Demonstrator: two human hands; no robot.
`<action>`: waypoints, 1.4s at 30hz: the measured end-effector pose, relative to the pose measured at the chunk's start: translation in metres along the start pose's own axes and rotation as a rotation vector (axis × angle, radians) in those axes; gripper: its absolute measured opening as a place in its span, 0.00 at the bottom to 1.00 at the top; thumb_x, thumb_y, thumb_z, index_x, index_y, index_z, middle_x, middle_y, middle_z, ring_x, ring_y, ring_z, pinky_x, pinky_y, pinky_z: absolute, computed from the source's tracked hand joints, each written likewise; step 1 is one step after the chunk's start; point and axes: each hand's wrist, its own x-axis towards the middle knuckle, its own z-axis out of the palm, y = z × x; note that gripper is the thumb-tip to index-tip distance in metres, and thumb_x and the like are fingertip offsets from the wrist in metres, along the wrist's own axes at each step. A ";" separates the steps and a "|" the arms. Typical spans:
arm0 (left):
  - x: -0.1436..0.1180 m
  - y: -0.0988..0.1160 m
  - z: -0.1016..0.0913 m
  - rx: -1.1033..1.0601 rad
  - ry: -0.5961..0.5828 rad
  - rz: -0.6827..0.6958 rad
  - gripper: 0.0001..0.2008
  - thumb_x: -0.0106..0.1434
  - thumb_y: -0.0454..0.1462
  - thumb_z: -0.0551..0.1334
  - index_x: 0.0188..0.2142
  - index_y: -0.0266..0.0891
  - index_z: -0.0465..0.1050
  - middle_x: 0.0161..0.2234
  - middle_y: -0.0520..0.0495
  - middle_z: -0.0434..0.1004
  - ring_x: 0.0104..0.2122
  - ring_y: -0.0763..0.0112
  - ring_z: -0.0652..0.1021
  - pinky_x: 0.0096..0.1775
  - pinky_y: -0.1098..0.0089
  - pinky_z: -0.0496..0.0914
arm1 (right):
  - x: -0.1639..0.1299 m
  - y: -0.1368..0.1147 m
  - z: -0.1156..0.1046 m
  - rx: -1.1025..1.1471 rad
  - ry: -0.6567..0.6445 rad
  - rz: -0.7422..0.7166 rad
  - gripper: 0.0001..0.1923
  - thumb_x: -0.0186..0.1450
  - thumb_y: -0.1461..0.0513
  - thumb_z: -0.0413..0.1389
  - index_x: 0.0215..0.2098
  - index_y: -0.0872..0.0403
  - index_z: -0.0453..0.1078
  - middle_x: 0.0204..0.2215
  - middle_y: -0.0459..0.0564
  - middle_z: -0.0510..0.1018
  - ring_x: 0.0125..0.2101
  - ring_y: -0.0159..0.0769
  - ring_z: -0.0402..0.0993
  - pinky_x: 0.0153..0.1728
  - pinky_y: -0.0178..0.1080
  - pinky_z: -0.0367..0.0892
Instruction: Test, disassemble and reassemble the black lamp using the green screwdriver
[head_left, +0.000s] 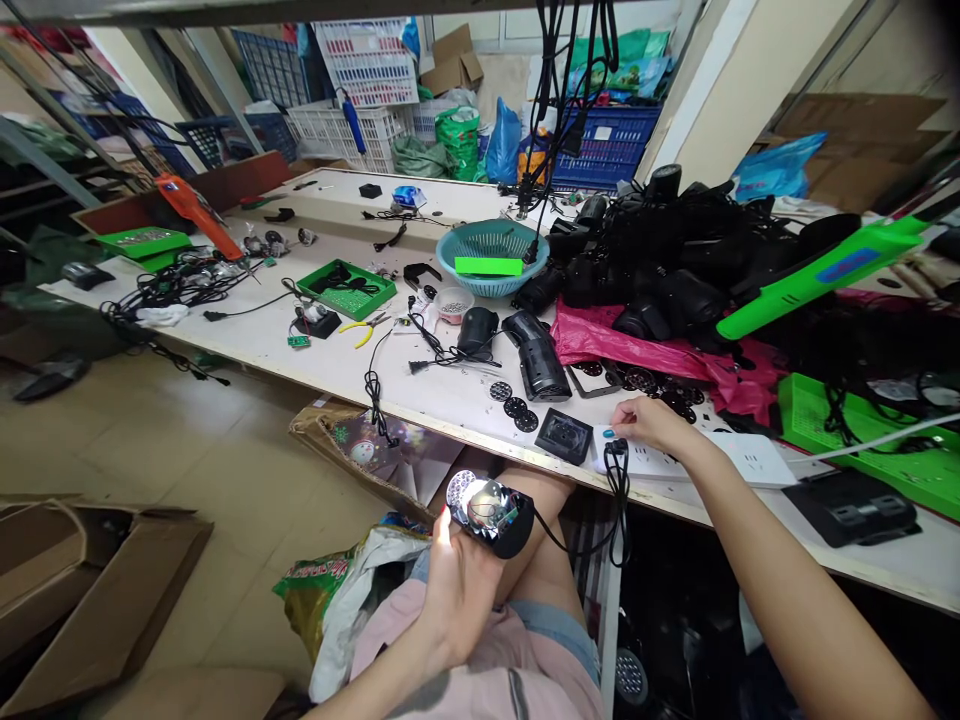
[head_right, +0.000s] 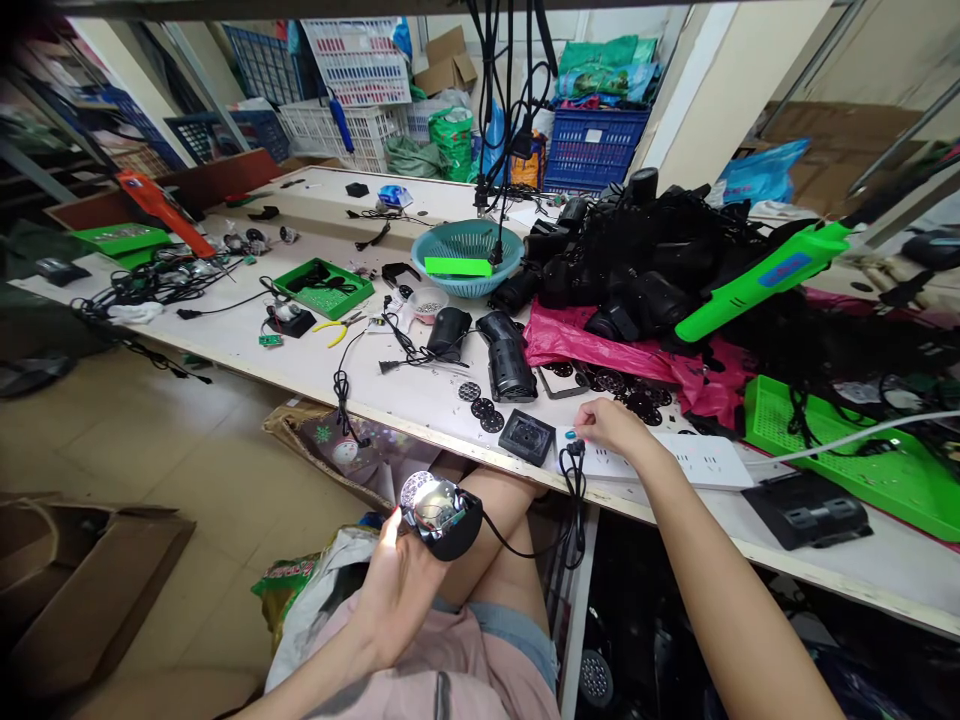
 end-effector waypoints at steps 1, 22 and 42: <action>-0.001 0.000 0.001 -0.002 -0.004 0.000 0.20 0.76 0.39 0.48 0.57 0.31 0.70 0.43 0.38 0.84 0.42 0.64 0.84 0.49 0.63 0.78 | 0.000 0.001 0.000 0.001 0.000 -0.001 0.14 0.67 0.52 0.59 0.33 0.56 0.74 0.29 0.44 0.78 0.32 0.33 0.75 0.40 0.41 0.71; -0.001 0.001 0.001 0.002 0.018 -0.008 0.22 0.76 0.41 0.46 0.60 0.31 0.68 0.44 0.37 0.84 0.41 0.63 0.84 0.53 0.60 0.75 | 0.000 -0.001 0.000 -0.006 0.000 0.023 0.12 0.67 0.54 0.60 0.34 0.56 0.74 0.29 0.44 0.78 0.32 0.32 0.75 0.40 0.41 0.71; 0.027 0.027 0.020 0.232 -0.053 -0.046 0.21 0.71 0.41 0.58 0.61 0.37 0.69 0.53 0.40 0.80 0.55 0.58 0.78 0.58 0.59 0.71 | -0.091 -0.052 0.010 0.351 0.544 -0.126 0.19 0.71 0.53 0.46 0.46 0.53 0.73 0.38 0.52 0.82 0.41 0.42 0.77 0.46 0.42 0.69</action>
